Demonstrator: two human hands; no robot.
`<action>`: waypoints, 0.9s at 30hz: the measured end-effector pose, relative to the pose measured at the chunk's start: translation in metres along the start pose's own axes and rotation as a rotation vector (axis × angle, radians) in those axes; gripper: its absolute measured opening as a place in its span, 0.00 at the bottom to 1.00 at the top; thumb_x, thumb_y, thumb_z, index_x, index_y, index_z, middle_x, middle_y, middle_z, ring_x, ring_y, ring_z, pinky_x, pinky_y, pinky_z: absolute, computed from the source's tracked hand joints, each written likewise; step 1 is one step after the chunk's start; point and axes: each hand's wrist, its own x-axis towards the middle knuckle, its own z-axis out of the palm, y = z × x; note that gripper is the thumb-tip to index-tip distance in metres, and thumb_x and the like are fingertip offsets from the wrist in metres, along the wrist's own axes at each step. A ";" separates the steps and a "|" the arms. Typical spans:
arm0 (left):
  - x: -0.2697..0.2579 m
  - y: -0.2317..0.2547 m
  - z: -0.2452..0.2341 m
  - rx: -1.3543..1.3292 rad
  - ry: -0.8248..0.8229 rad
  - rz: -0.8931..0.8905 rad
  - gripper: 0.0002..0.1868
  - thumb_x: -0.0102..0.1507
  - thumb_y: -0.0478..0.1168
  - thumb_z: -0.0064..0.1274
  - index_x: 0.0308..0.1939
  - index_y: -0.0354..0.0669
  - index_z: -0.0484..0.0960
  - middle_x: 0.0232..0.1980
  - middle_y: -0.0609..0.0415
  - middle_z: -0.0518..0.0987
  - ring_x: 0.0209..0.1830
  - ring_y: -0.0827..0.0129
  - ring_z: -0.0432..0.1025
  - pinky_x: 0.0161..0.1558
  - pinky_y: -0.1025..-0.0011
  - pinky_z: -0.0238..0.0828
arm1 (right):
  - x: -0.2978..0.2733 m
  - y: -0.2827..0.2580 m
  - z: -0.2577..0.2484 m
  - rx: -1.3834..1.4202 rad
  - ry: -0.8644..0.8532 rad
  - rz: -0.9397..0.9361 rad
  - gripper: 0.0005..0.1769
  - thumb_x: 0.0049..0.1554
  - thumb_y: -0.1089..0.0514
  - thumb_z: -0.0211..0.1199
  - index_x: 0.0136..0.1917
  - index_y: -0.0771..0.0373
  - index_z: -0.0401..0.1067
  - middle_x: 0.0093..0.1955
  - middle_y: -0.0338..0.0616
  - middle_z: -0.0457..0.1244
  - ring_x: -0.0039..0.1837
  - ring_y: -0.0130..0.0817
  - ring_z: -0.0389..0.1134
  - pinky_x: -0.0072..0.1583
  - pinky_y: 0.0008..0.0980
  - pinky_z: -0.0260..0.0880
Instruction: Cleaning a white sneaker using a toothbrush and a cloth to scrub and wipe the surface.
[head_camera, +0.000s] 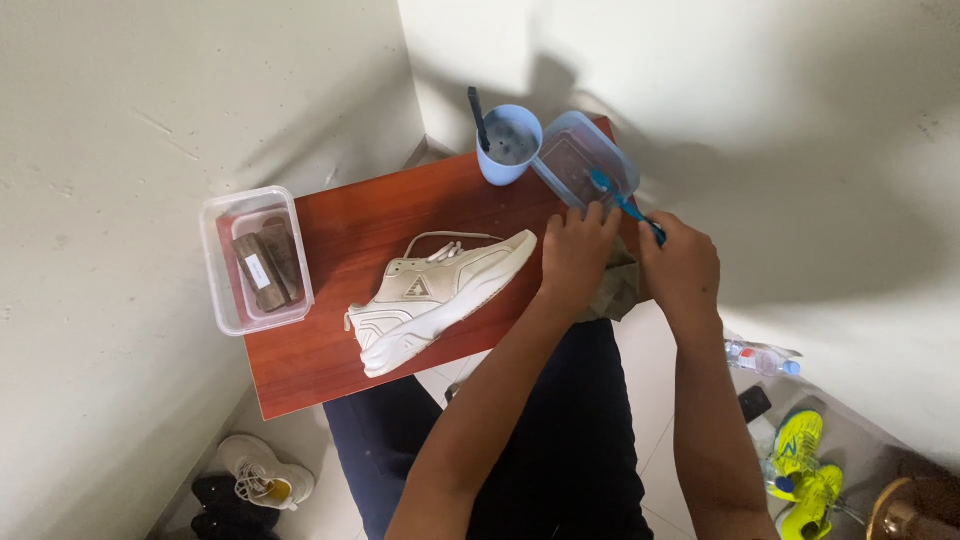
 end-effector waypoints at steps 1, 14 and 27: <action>0.003 0.001 0.000 0.001 0.002 0.002 0.16 0.53 0.36 0.67 0.39 0.56 0.77 0.35 0.63 0.71 0.26 0.68 0.67 0.32 0.64 0.61 | 0.002 -0.003 0.000 0.001 0.002 0.000 0.15 0.70 0.50 0.58 0.60 0.60 0.79 0.31 0.43 0.64 0.30 0.35 0.65 0.35 0.31 0.64; 0.000 -0.003 -0.016 -0.062 0.042 -0.056 0.08 0.59 0.33 0.59 0.34 0.52 0.75 0.35 0.64 0.69 0.32 0.74 0.72 0.27 0.79 0.69 | 0.028 -0.012 0.028 -0.251 -0.084 -0.012 0.16 0.71 0.49 0.47 0.58 0.58 0.73 0.42 0.52 0.69 0.46 0.56 0.75 0.47 0.56 0.75; -0.009 -0.002 0.000 -0.107 -0.005 -0.037 0.07 0.62 0.35 0.60 0.38 0.52 0.76 0.41 0.62 0.70 0.38 0.73 0.73 0.30 0.80 0.73 | 0.027 -0.026 -0.008 -0.124 -0.310 -0.157 0.16 0.70 0.53 0.48 0.61 0.59 0.74 0.40 0.58 0.70 0.44 0.59 0.74 0.45 0.55 0.74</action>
